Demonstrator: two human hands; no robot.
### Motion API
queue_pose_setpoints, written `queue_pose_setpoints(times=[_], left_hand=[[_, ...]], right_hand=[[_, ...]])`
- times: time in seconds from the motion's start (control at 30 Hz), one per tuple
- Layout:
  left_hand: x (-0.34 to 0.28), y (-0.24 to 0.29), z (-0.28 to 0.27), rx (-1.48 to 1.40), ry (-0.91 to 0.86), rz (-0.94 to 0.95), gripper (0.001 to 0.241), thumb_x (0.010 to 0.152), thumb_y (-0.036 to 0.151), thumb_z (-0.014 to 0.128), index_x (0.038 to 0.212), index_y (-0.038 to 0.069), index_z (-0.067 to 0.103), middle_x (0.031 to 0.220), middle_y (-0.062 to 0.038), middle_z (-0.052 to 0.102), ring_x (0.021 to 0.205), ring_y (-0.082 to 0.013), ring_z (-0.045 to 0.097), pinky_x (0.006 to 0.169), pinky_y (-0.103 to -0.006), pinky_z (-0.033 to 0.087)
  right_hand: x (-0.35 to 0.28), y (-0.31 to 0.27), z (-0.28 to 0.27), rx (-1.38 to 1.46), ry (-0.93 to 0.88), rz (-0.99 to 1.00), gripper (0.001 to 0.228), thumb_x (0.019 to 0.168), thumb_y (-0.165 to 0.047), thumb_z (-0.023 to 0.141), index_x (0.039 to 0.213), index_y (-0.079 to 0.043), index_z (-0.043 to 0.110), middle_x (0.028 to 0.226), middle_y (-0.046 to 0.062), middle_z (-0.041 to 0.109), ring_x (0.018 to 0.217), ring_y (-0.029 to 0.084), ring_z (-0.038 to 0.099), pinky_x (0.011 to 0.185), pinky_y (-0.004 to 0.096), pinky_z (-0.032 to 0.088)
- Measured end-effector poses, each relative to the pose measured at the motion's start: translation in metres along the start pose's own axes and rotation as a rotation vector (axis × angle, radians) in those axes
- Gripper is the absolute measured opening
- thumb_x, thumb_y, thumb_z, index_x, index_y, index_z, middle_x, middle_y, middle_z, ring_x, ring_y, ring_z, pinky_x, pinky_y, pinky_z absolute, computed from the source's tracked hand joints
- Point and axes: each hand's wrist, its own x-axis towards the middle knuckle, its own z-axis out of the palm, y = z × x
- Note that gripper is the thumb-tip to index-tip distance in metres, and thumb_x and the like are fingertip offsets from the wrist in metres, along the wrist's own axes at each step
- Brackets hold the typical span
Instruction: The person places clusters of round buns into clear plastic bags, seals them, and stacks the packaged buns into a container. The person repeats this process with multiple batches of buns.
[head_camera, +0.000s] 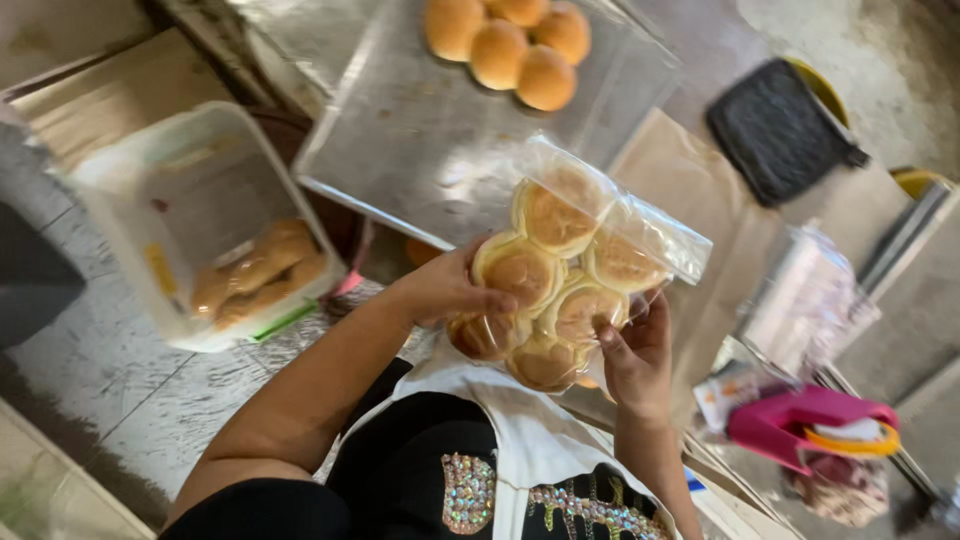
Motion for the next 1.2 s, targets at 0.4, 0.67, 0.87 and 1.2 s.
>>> queue_pose_setpoints(times=[0.4, 0.67, 0.87, 1.2], left_hand=[[-0.250, 0.140, -0.223, 0.851, 0.686, -0.116, 0.081, 0.068, 0.030, 0.089, 0.142, 0.022, 0.055, 0.116, -0.009, 0.077, 0.097, -0.0240, 0.077, 0.089, -0.0368, 0.062], [-0.224, 0.039, -0.376, 1.426, 0.810, -0.133, 0.072, 0.075, 0.023, 0.083, 0.143, 0.022, 0.058, 0.131, -0.010, 0.069, 0.110, -0.0330, 0.068, 0.092, -0.0454, 0.054], [-0.195, -0.093, -0.425, 1.633, 0.651, -0.278, 0.050, 0.094, 0.013, 0.062, 0.142, 0.030, 0.060, 0.150, -0.006, 0.061, 0.131, -0.0295, 0.060, 0.107, -0.0450, 0.048], [-0.190, -0.163, -0.474, 1.494, 0.600, -0.325, 0.057, 0.088, 0.010, 0.053, 0.144, 0.015, 0.058, 0.154, -0.013, 0.053, 0.142, -0.0317, 0.049, 0.116, -0.0448, 0.039]], right_hand=[[0.059, 0.126, 0.263, -0.315, -0.635, 0.421, 0.080, 0.092, 0.003, 0.069, 0.158, -0.015, 0.029, 0.154, 0.006, 0.044, 0.137, 0.023, 0.052, 0.109, 0.042, 0.053], [0.057, 0.138, 0.311, -0.827, -0.862, 0.438, 0.050, 0.092, -0.015, 0.075, 0.139, -0.009, 0.059, 0.126, 0.012, 0.066, 0.117, 0.022, 0.070, 0.097, 0.035, 0.060], [0.053, 0.143, 0.295, -0.954, -0.833, 0.483, 0.049, 0.091, -0.020, 0.074, 0.136, -0.009, 0.060, 0.126, 0.011, 0.067, 0.113, 0.022, 0.071, 0.096, 0.037, 0.058], [0.027, 0.144, 0.236, -0.880, -0.580, 0.615, 0.048, 0.092, -0.020, 0.071, 0.138, -0.011, 0.061, 0.129, 0.008, 0.070, 0.112, 0.019, 0.071, 0.096, 0.035, 0.058]])
